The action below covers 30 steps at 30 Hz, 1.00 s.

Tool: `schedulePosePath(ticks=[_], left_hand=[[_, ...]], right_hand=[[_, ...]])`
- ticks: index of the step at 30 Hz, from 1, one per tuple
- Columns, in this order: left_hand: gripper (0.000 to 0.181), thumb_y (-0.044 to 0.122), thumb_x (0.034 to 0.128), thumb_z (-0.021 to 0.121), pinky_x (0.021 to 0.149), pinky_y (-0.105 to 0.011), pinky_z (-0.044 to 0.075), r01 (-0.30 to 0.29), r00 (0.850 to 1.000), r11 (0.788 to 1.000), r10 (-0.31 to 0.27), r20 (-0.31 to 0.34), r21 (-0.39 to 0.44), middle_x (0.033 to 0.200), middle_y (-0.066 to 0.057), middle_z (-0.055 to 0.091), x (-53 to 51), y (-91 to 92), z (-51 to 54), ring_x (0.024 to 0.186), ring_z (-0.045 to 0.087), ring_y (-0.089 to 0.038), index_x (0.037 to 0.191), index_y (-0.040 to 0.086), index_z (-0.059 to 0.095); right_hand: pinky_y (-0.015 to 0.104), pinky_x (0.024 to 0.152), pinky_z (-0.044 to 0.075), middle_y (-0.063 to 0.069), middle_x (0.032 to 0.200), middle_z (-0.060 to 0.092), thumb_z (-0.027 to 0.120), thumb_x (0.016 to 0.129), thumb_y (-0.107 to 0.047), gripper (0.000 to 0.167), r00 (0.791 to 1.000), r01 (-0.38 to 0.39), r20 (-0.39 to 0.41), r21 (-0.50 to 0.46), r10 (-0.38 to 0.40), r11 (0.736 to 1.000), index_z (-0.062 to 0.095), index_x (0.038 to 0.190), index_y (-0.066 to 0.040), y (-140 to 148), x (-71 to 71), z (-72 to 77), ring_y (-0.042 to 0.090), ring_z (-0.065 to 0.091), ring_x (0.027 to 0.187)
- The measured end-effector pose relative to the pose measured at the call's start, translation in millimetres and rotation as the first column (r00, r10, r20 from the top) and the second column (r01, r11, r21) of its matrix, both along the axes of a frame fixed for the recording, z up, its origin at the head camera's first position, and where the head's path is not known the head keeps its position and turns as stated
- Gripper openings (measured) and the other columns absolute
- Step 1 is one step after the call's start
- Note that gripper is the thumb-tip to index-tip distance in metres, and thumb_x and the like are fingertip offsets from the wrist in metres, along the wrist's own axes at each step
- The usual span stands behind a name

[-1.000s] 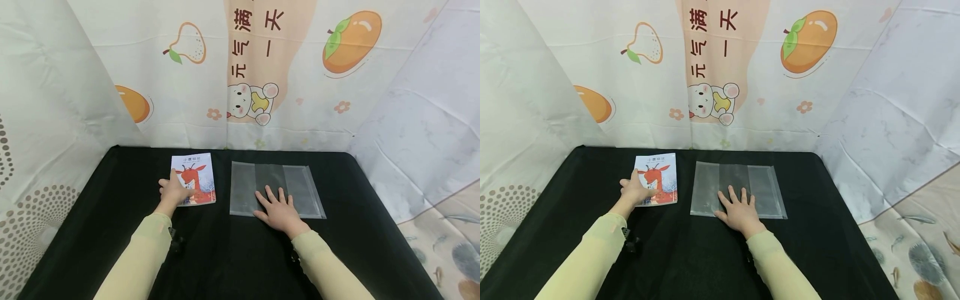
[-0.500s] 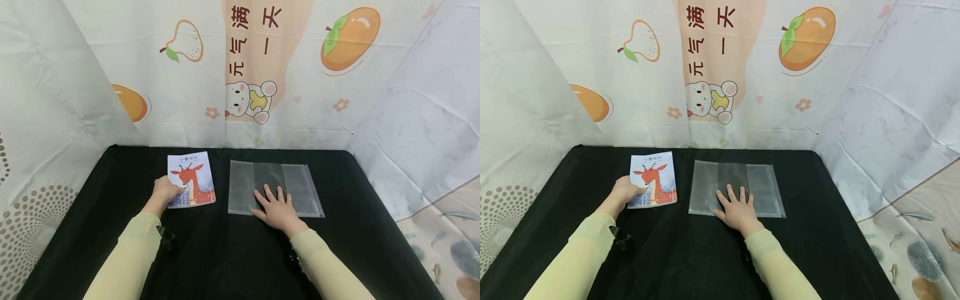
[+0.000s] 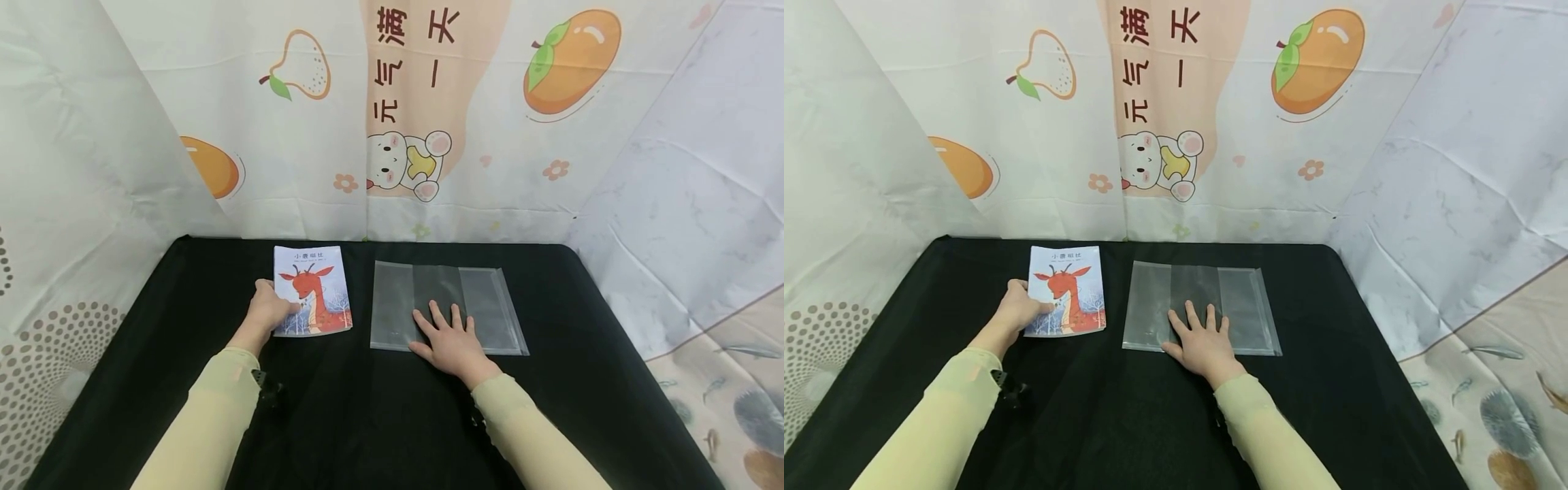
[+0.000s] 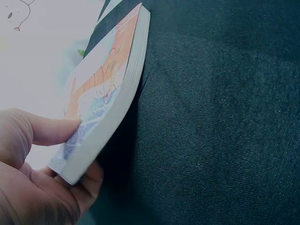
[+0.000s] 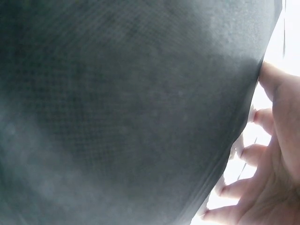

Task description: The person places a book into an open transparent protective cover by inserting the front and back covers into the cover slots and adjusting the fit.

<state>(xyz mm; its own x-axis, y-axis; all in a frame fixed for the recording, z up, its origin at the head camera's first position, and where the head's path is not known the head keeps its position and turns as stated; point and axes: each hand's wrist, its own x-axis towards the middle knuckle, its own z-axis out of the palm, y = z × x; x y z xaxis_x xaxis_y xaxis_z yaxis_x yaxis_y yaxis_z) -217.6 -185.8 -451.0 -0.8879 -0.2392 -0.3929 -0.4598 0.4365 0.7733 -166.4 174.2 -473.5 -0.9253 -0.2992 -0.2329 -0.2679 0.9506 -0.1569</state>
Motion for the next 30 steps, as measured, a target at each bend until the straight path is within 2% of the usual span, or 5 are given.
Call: schedulePosePath(ticks=[10,14,18,30], left_hand=[[0.071,0.013,0.1001,0.062,0.103,-0.048,0.050,0.073,0.993,0.988,-0.059,-0.102,0.134,0.144,-0.027,0.043,2.3,-5.0,1.1,0.117,0.060,-0.036,0.150,0.006,0.011],[0.074,0.015,0.1012,0.060,0.101,-0.044,0.052,0.083,0.990,0.980,-0.061,-0.123,0.183,0.150,-0.025,0.043,2.4,-6.0,3.8,0.117,0.062,-0.034,0.154,0.012,0.008],[0.075,0.014,0.1019,0.060,0.093,-0.037,0.056,0.097,0.986,0.969,-0.063,-0.152,0.226,0.151,-0.024,0.043,2.1,-5.5,6.0,0.115,0.064,-0.033,0.155,0.015,0.006],[0.074,0.011,0.1022,0.058,0.084,-0.029,0.059,0.100,0.984,0.942,-0.045,-0.175,0.320,0.153,-0.025,0.039,4.9,-2.1,8.5,0.118,0.062,-0.034,0.154,0.016,0.005]], right_hand=[[0.074,0.115,0.017,0.011,0.171,0.014,0.047,0.102,-0.061,0.071,1.000,-0.002,-0.016,0.023,0.002,1.000,0.028,0.163,-0.030,-1.6,0.4,-0.2,0.054,0.012,0.152],[0.074,0.115,0.019,0.011,0.171,0.015,0.046,0.102,-0.063,0.071,1.000,-0.010,-0.020,0.044,0.011,0.999,0.027,0.163,-0.031,-4.5,1.8,0.9,0.055,0.013,0.151],[0.074,0.115,0.020,0.012,0.171,0.017,0.046,0.102,-0.063,0.071,0.999,-0.012,-0.030,0.046,0.013,0.999,0.030,0.162,-0.030,-6.7,3.8,1.7,0.055,0.015,0.151],[0.073,0.115,0.021,0.012,0.170,0.018,0.046,0.101,-0.063,0.071,0.999,-0.008,-0.046,0.051,0.011,0.999,0.031,0.162,-0.030,-9.4,4.2,0.0,0.055,0.016,0.151]])
